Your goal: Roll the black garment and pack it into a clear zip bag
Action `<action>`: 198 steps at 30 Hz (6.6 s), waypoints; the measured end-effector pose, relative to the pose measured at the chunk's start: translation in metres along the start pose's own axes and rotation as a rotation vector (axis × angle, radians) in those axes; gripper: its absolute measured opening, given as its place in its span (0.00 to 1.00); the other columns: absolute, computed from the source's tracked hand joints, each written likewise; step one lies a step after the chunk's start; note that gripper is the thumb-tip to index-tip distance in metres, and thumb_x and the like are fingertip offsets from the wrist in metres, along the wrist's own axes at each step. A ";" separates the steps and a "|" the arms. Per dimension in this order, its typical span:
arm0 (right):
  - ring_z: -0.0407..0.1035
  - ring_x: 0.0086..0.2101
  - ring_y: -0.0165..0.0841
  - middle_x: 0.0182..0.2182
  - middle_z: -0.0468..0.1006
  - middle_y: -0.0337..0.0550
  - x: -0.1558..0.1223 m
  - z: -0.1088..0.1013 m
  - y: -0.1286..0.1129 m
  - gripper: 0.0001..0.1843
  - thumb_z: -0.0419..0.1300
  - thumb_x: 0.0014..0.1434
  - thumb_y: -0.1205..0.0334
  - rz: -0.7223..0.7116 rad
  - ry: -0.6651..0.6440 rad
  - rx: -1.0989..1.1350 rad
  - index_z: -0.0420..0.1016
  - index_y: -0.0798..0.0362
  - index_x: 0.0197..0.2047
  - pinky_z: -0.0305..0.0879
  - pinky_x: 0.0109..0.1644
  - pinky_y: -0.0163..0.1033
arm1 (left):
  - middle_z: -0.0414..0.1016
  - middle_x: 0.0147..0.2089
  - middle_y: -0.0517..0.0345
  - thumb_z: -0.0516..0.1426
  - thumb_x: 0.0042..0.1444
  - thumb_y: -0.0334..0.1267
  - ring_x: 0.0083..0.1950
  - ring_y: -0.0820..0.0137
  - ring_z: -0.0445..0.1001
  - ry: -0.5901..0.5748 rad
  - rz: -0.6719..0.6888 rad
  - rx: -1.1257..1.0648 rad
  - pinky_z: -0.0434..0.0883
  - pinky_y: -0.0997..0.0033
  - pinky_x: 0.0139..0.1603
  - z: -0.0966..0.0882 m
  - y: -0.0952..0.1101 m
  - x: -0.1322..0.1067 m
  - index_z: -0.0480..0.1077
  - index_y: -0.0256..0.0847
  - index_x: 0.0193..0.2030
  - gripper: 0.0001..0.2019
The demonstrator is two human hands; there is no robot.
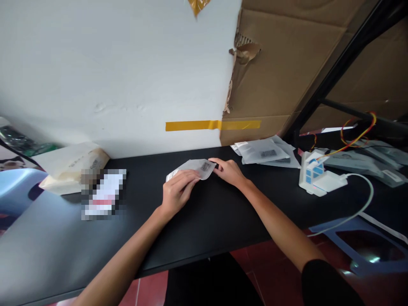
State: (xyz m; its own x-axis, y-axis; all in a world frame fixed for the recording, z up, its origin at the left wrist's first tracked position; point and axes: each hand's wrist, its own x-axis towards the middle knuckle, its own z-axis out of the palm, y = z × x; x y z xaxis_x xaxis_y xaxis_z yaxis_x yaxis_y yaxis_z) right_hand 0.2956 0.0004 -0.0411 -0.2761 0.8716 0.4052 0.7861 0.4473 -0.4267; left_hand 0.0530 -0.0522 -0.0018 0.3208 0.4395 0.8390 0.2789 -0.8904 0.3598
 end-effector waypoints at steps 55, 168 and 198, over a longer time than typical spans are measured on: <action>0.80 0.41 0.40 0.41 0.87 0.41 -0.008 -0.038 -0.018 0.20 0.61 0.57 0.78 -0.271 -0.014 -0.317 0.86 0.46 0.45 0.71 0.49 0.44 | 0.74 0.57 0.44 0.58 0.66 0.38 0.57 0.57 0.75 -0.285 -0.081 0.330 0.76 0.56 0.56 0.007 -0.014 -0.016 0.66 0.43 0.64 0.20; 0.70 0.22 0.28 0.30 0.83 0.38 -0.008 0.004 -0.018 0.07 0.62 0.61 0.66 -0.108 0.015 0.295 0.83 0.50 0.39 0.66 0.32 0.34 | 0.72 0.26 0.60 0.53 0.63 0.36 0.26 0.70 0.70 -0.534 -0.586 0.332 0.63 0.70 0.31 -0.004 -0.038 -0.013 0.68 0.43 0.29 0.10; 0.74 0.16 0.29 0.47 0.84 0.52 -0.004 0.008 -0.021 0.36 0.66 0.62 0.46 0.450 -0.157 0.712 0.67 0.54 0.68 0.59 0.10 0.31 | 0.73 0.21 0.64 0.54 0.63 0.37 0.20 0.75 0.73 -0.555 -0.687 -0.290 0.68 0.78 0.27 0.010 -0.001 -0.010 0.68 0.40 0.32 0.09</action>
State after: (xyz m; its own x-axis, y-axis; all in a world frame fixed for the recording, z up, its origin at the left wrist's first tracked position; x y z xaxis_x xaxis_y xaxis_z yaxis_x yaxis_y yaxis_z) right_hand 0.2759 -0.0107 -0.0405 -0.1353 0.9906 -0.0187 0.3187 0.0256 -0.9475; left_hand 0.0589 -0.0542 -0.0144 0.5772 0.8084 0.1153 0.3549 -0.3756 0.8562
